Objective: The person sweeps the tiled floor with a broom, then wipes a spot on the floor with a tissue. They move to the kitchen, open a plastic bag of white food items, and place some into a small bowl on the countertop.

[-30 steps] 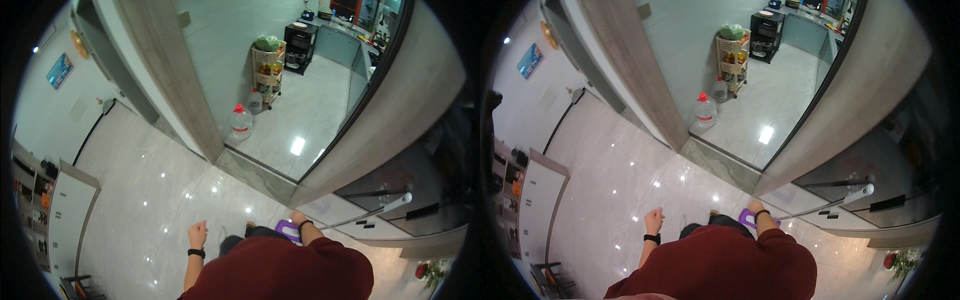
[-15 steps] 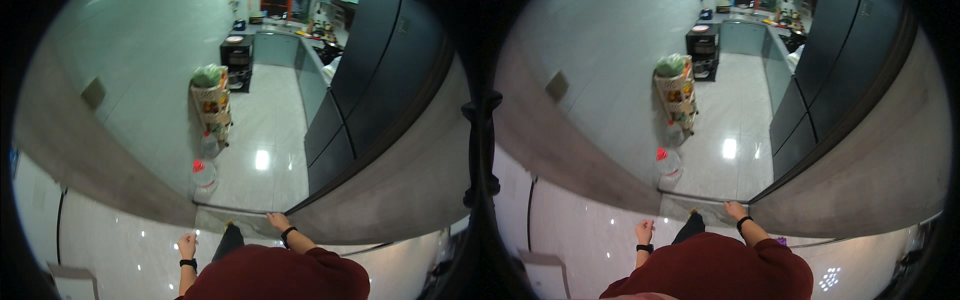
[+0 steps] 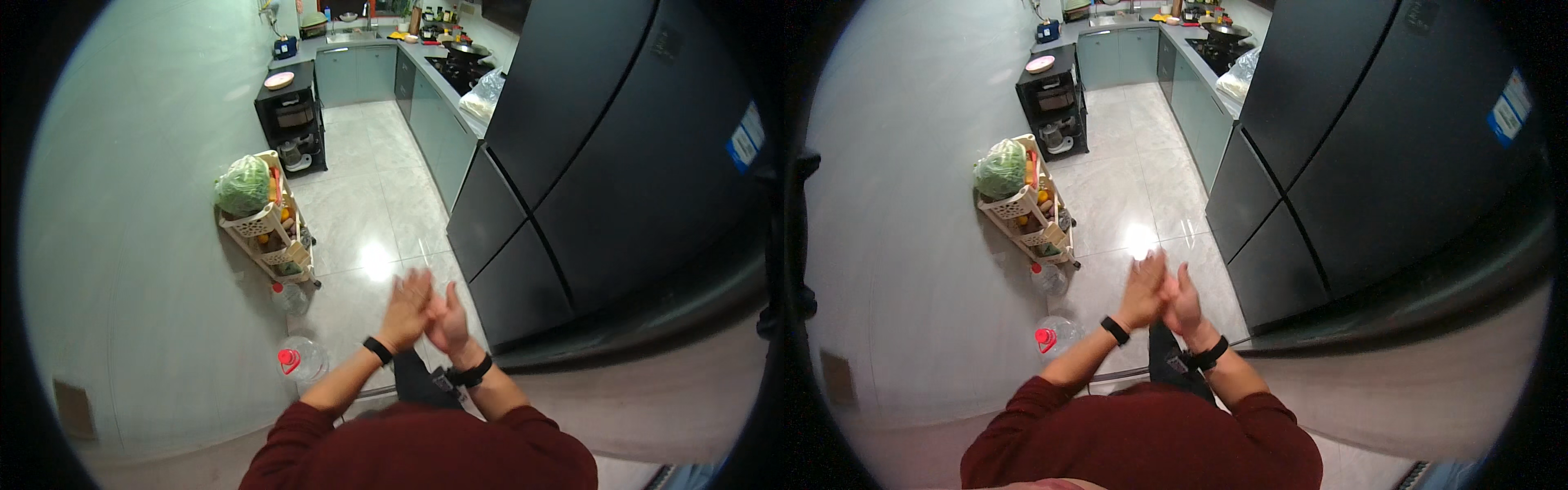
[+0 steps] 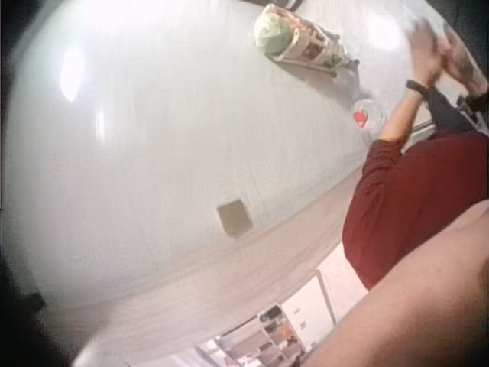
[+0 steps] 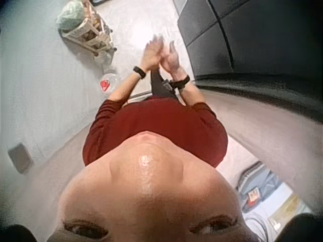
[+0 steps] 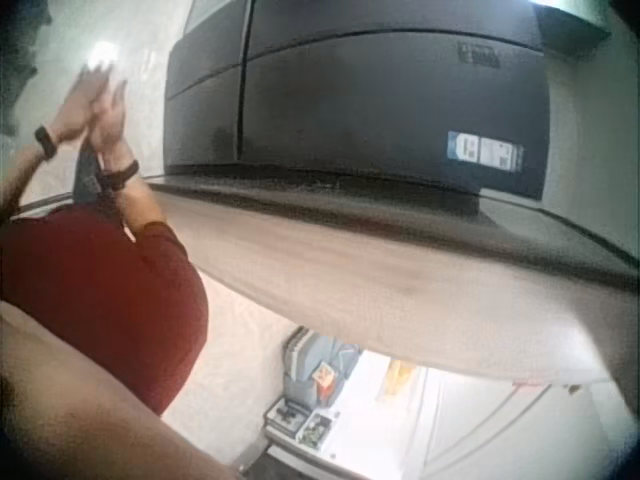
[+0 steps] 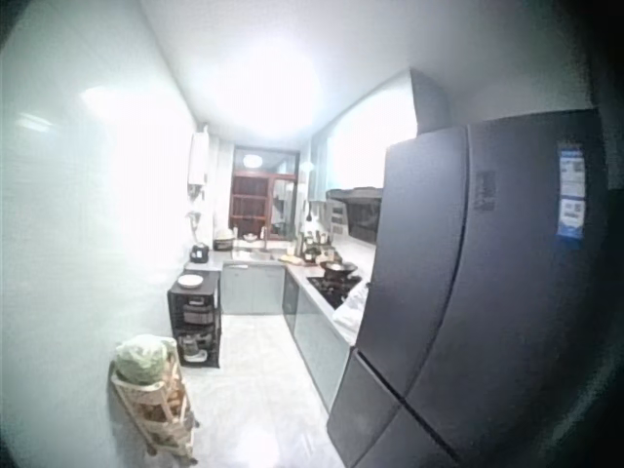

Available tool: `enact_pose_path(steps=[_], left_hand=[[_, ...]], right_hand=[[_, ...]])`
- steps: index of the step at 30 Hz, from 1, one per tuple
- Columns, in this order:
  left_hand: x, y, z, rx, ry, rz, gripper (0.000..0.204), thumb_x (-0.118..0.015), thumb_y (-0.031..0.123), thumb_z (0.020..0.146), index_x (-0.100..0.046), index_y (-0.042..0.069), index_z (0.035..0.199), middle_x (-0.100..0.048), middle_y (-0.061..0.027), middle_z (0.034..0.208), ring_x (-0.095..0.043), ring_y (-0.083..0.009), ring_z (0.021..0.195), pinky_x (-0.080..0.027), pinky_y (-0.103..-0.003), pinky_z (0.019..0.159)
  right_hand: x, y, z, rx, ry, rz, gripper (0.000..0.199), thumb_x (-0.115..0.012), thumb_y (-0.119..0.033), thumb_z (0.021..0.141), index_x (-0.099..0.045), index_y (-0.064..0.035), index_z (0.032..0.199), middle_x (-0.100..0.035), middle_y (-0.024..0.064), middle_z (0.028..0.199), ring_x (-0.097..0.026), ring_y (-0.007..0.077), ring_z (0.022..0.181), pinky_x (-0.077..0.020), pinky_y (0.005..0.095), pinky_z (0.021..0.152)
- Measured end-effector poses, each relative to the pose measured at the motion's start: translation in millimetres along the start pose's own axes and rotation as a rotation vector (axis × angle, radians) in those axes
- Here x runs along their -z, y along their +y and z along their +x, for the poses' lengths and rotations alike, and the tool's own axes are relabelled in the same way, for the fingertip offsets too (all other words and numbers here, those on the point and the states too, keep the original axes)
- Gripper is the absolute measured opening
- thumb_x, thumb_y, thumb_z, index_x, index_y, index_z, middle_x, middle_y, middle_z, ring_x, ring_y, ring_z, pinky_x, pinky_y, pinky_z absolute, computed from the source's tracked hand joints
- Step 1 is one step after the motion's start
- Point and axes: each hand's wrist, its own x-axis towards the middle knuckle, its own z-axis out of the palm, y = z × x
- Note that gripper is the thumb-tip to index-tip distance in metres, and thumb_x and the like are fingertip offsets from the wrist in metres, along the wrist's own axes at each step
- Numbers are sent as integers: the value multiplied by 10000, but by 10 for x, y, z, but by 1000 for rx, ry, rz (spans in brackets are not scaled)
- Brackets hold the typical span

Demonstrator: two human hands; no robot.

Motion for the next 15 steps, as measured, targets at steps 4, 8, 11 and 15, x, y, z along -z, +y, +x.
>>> enact_pose_path(steps=[4, 8, 11, 15], left_hand=[[-108, -819, 859, 339, 159, -653, 718, -264, 508, 966, -95, 52, 1494, -80, -102, 1569, -78, -293, 1441, -71, -417, 1155], [-52, -1036, 1835, 151, 127, -1508, 720, -471, 363, 892, -166, 55, 1467, -242, -49, 1494, -292, -180, 1323, -253, -323, 1077], [444, -1187, 2232, 381, -5, -1808, 853, -68, 687, 908, -76, 78, 1505, -61, -44, 1578, -56, -208, 1450, -36, -376, 1164], [682, -1718, 2690, 404, -5, -1384, 841, -160, 693, 911, -183, 87, 1496, -160, -72, 1562, -136, -223, 1439, -77, -422, 1153]], right_hand=[[-95, -626, 944, 536, -77, -1013, 796, -247, -593, 955, -172, 4, 1476, -172, 148, 1549, -133, 279, 1438, -86, 399, 1157], [315, -804, 2072, 647, -182, -1626, 682, -291, -545, 961, -306, -75, 1454, -326, 127, 1492, -252, 292, 1399, -97, 470, 1135], [903, -1059, 2878, 577, 227, -1697, 575, -423, -404, 948, -358, -76, 1417, -402, 120, 1438, -322, 294, 1352, -152, 512, 1088], [1628, -1318, 3618, 351, 461, -1730, 658, -550, -367, 884, -340, -23, 1405, -466, 159, 1354, -385, 318, 1275, -211, 480, 1058]])
